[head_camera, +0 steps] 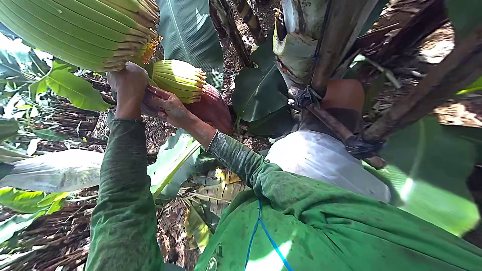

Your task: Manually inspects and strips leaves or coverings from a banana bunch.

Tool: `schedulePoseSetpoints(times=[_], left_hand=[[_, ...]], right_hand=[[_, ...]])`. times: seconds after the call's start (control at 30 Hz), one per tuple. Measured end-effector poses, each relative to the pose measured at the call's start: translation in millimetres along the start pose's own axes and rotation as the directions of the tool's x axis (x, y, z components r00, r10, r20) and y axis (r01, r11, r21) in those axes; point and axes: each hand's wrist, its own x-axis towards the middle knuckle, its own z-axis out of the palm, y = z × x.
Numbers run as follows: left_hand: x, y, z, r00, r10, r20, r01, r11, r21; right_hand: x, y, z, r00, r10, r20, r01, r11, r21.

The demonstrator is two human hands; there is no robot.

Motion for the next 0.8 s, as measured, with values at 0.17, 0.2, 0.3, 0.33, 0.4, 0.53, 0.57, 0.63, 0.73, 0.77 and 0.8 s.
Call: schedulePoseSetpoints(times=[0.17,0.2,0.3,0.33,0.4,0.53,0.57,0.63,0.73,0.77,0.8], left_hand=[[-5,-4,-2,0.999,-0.011,-0.032,0.007,0.991,-0.132],[-5,-7,-2,0.999,-0.013,-0.047,0.004,0.985,-0.173],[-3,-14,0,0.997,-0.010,-0.078,-0.009,0.970,-0.243],[-3,-15,1,0.997,-0.015,-0.079,-0.005,0.968,-0.252],[-3,-17,1,0.997,-0.020,-0.080,-0.002,0.963,-0.269],[-1,-21,2,0.997,0.008,-0.079,-0.027,0.968,-0.249],[0,-22,2,0.997,0.015,-0.073,-0.031,0.975,-0.219],[3,-24,2,0.997,0.041,-0.066,-0.052,0.982,-0.182],[5,-30,1,0.997,0.061,-0.053,-0.070,0.982,-0.174],[5,-31,0,0.995,0.079,-0.053,-0.087,0.981,-0.171],[5,-33,-1,0.993,0.105,-0.053,-0.112,0.979,-0.169]], right_hand=[[2,3,1,1.000,-0.016,0.022,0.016,1.000,-0.004],[4,4,0,0.999,-0.015,0.032,0.015,1.000,0.004],[9,2,-5,0.999,0.015,0.050,-0.014,1.000,-0.026],[12,-1,-8,0.998,0.028,0.061,-0.022,0.994,-0.106],[18,-14,-12,0.994,0.061,0.095,-0.014,0.902,-0.432],[33,-32,-12,0.951,0.232,0.206,0.058,0.520,-0.852],[35,-32,-9,0.947,0.231,0.225,0.096,0.465,-0.880],[33,-29,-5,0.953,0.197,0.230,0.124,0.440,-0.889],[28,-20,-1,0.966,0.157,0.207,0.094,0.531,-0.842],[27,-17,0,0.968,0.150,0.200,0.085,0.554,-0.828],[27,-16,1,0.970,0.148,0.194,0.077,0.568,-0.819]])
